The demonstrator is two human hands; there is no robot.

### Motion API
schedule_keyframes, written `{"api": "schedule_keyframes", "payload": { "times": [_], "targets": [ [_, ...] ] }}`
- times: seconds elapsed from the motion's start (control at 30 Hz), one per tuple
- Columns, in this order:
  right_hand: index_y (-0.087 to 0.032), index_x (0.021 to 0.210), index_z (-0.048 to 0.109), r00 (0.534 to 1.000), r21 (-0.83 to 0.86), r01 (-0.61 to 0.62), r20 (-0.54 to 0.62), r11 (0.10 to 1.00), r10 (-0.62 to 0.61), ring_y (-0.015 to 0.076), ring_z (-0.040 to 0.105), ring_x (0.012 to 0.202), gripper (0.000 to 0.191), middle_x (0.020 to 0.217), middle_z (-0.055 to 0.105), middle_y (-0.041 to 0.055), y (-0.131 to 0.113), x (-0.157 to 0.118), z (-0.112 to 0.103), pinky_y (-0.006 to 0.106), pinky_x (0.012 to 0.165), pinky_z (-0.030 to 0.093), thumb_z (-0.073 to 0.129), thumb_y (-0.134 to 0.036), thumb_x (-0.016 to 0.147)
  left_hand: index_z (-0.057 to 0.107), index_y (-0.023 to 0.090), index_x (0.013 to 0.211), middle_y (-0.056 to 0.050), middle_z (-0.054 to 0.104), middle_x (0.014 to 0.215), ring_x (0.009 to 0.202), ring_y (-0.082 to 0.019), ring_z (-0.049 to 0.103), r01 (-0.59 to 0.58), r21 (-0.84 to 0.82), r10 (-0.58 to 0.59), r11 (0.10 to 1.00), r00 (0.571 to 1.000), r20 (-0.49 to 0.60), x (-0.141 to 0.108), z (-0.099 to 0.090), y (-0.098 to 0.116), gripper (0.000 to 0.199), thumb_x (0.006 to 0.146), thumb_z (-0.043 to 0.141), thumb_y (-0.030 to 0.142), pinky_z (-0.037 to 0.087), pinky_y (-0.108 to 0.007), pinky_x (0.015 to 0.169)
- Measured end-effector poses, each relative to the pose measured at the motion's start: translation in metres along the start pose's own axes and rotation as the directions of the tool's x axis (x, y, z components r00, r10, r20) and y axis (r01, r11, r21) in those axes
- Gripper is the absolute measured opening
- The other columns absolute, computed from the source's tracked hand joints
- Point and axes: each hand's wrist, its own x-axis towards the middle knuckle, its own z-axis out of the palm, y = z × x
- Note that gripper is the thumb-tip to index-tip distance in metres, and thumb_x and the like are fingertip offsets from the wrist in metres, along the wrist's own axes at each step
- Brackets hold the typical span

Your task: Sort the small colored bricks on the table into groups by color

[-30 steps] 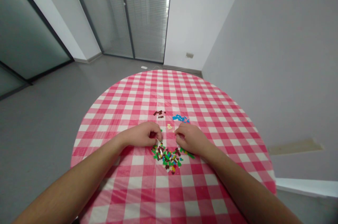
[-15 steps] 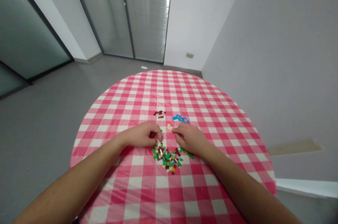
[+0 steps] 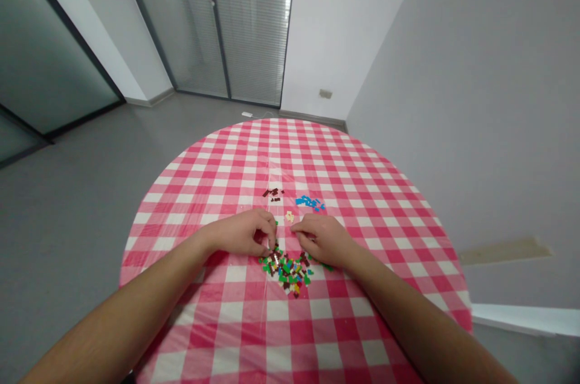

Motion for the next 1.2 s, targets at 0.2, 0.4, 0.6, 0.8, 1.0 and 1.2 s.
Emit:
{"api": "schedule_keyframes", "payload": {
  "times": [0.2, 0.4, 0.6, 0.8, 1.0, 1.2],
  "targets": [
    [-0.019, 0.093, 0.072, 1.000, -0.002, 0.014, -0.022, 1.000, -0.014, 0.0177, 0.066, 0.080, 0.022, 0.089, 0.075, 0.0037, 0.0006, 0.0002, -0.0004, 0.027, 0.069, 0.046, 0.054, -0.013, 0.081, 0.074, 0.018, 0.077, -0.002, 0.064, 0.081, 0.079, -0.015, 0.057, -0.031, 0.031, 0.031, 0.999, 0.999, 0.015, 0.0000, 0.0030, -0.0007, 0.010, 0.074, 0.068, 0.010, 0.044, -0.025, 0.075],
    [-0.019, 0.095, 0.072, 0.999, -0.003, 0.020, -0.025, 1.000, -0.020, 0.0186, 0.067, 0.082, 0.023, 0.091, 0.075, 0.0040, 0.0013, 0.0001, 0.0000, 0.028, 0.071, 0.046, 0.054, -0.014, 0.081, 0.075, 0.021, 0.081, -0.002, 0.063, 0.086, 0.083, -0.016, 0.057, -0.064, 0.099, 0.060, 0.993, 0.997, 0.039, -0.0011, 0.0038, 0.0013, 0.016, 0.066, 0.080, 0.019, 0.043, -0.028, 0.079],
    [-0.020, 0.095, 0.072, 1.000, -0.007, 0.006, -0.009, 1.000, -0.006, 0.0181, 0.066, 0.082, 0.023, 0.092, 0.075, 0.0036, 0.0000, 0.0009, -0.0011, 0.027, 0.071, 0.046, 0.054, -0.014, 0.082, 0.075, 0.021, 0.076, -0.002, 0.062, 0.086, 0.083, -0.016, 0.056, -0.074, 0.140, 0.065, 0.987, 0.996, 0.067, -0.0011, 0.0046, 0.0001, 0.010, 0.067, 0.080, 0.019, 0.041, -0.027, 0.079],
    [-0.019, 0.096, 0.072, 1.000, -0.010, -0.004, -0.001, 1.000, 0.004, 0.0174, 0.066, 0.081, 0.024, 0.091, 0.075, 0.0040, -0.0011, 0.0007, -0.0025, 0.027, 0.070, 0.046, 0.054, -0.014, 0.082, 0.073, 0.020, 0.070, -0.001, 0.061, 0.081, 0.080, -0.015, 0.054, -0.082, 0.123, 0.074, 0.989, 0.995, 0.070, -0.0010, 0.0057, -0.0011, 0.005, 0.069, 0.078, 0.017, 0.040, -0.027, 0.078],
    [-0.019, 0.096, 0.072, 1.000, -0.002, 0.007, -0.012, 1.000, -0.007, 0.0179, 0.066, 0.081, 0.024, 0.092, 0.075, 0.0046, 0.0000, 0.0004, -0.0013, 0.027, 0.071, 0.046, 0.053, -0.014, 0.082, 0.076, 0.022, 0.077, -0.002, 0.062, 0.086, 0.084, -0.017, 0.055, -0.070, 0.138, 0.058, 0.988, 0.994, 0.092, -0.0017, 0.0031, 0.0024, 0.010, 0.067, 0.080, 0.020, 0.040, -0.028, 0.080],
    [-0.020, 0.092, 0.070, 0.998, 0.010, 0.057, 0.030, 0.998, -0.057, 0.0167, 0.064, 0.080, 0.021, 0.088, 0.073, 0.0037, -0.0036, -0.0007, -0.0021, 0.026, 0.070, 0.043, 0.053, -0.013, 0.082, 0.076, 0.023, 0.076, -0.001, 0.062, 0.085, 0.084, -0.017, 0.055, -0.092, 0.121, 0.078, 0.988, 0.991, 0.112, -0.0026, 0.0030, 0.0015, 0.009, 0.069, 0.077, 0.017, 0.039, -0.027, 0.078]
  ]
}}
